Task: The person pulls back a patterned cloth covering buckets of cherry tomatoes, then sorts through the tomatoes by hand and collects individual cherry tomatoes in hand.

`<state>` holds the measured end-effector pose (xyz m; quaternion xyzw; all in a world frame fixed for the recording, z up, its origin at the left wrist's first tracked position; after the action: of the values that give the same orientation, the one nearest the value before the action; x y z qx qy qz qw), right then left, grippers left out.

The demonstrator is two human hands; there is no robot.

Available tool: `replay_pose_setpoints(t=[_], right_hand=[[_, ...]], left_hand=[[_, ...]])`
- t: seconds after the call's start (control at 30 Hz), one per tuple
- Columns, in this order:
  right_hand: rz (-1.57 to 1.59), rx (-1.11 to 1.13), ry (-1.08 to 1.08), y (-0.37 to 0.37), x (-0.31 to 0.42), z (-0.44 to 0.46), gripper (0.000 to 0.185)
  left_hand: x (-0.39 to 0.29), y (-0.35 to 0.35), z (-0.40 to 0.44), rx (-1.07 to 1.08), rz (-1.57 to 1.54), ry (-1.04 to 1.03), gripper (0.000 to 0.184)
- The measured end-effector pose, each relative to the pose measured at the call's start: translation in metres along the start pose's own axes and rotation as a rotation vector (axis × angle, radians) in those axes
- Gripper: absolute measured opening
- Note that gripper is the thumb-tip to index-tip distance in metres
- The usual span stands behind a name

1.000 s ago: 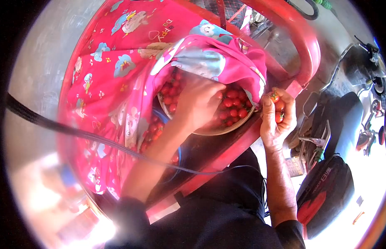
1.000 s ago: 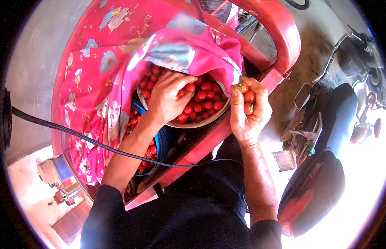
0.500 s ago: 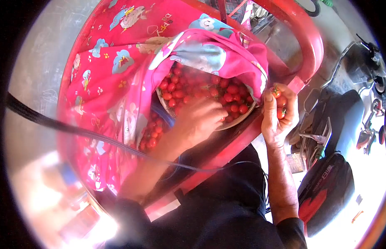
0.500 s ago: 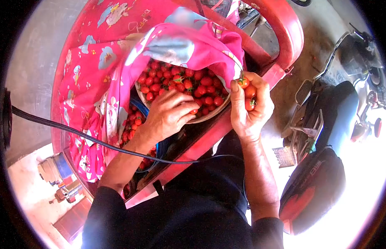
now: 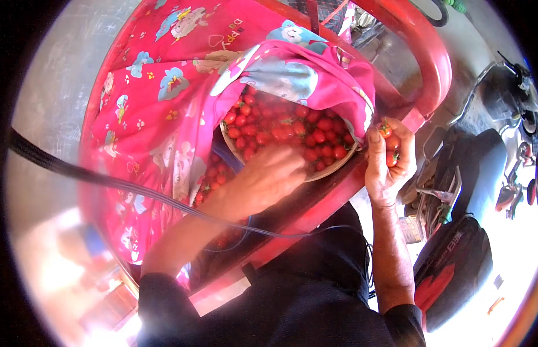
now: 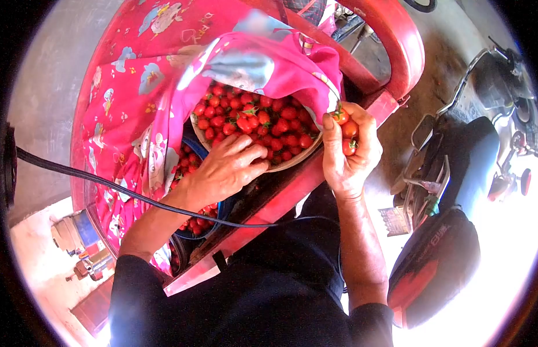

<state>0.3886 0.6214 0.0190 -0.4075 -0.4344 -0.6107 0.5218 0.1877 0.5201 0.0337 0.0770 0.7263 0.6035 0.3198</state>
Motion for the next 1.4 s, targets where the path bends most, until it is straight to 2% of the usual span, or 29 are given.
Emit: replay_pose_setpoints(t=[0.07, 0.13, 0.2, 0.27, 0.43, 0.5, 0.6, 0.87, 1.1, 1.23, 1.33, 1.4], right_hand=[[0.016, -0.005, -0.010, -0.001, 0.000, -0.001, 0.022], [0.033, 0.013, -0.049, -0.001, 0.000, -0.001, 0.022], [0.028, 0.015, -0.035, -0.001, -0.003, -0.001, 0.023], [0.048, 0.011, -0.045, -0.001, -0.002, -0.001, 0.022], [0.043, -0.002, -0.051, 0.000, -0.003, -0.001, 0.021], [0.023, 0.001, -0.034, 0.001, -0.003, -0.001, 0.022], [0.001, 0.009, -0.016, 0.000, -0.003, -0.001, 0.023], [-0.004, 0.021, -0.039, 0.000, -0.003, -0.002, 0.023], [0.014, 0.016, -0.035, 0.001, -0.005, -0.002, 0.023], [0.003, 0.029, -0.024, 0.000, 0.000, -0.001, 0.023], [-0.005, 0.023, -0.019, 0.000, -0.002, -0.001, 0.022], [-0.002, 0.021, -0.022, -0.001, -0.003, -0.002, 0.021]], left_hand=[[-0.001, 0.000, 0.000, -0.001, 0.016, 0.006, 0.019], [-0.005, -0.007, 0.008, 0.096, 0.096, 0.022, 0.014], [-0.009, -0.007, 0.014, 0.067, 0.146, 0.015, 0.014], [-0.011, -0.007, 0.016, 0.139, 0.181, 0.005, 0.015], [-0.004, 0.008, 0.000, 0.118, 0.027, -0.015, 0.019], [0.003, 0.015, -0.009, -0.103, -0.047, 0.059, 0.025], [0.010, 0.009, -0.012, -0.201, 0.045, 0.041, 0.025], [0.046, 0.010, -0.005, -0.344, -0.014, -0.025, 0.023], [0.079, 0.033, -0.023, -0.514, -0.135, 0.265, 0.028], [0.100, 0.028, -0.027, -0.551, -0.267, 0.431, 0.049], [0.096, 0.024, -0.011, -0.471, -0.149, 0.420, 0.052], [0.090, 0.015, -0.006, -0.467, -0.202, 0.395, 0.056]])
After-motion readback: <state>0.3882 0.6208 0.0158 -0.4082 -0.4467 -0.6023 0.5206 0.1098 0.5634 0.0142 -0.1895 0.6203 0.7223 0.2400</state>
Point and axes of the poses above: each hand's wrist, its own z-axis towards the middle knuckle, its own y-axis out of the back of the hand, x = y × z, the point moved 6 cm from there along z, towards the middle knuckle
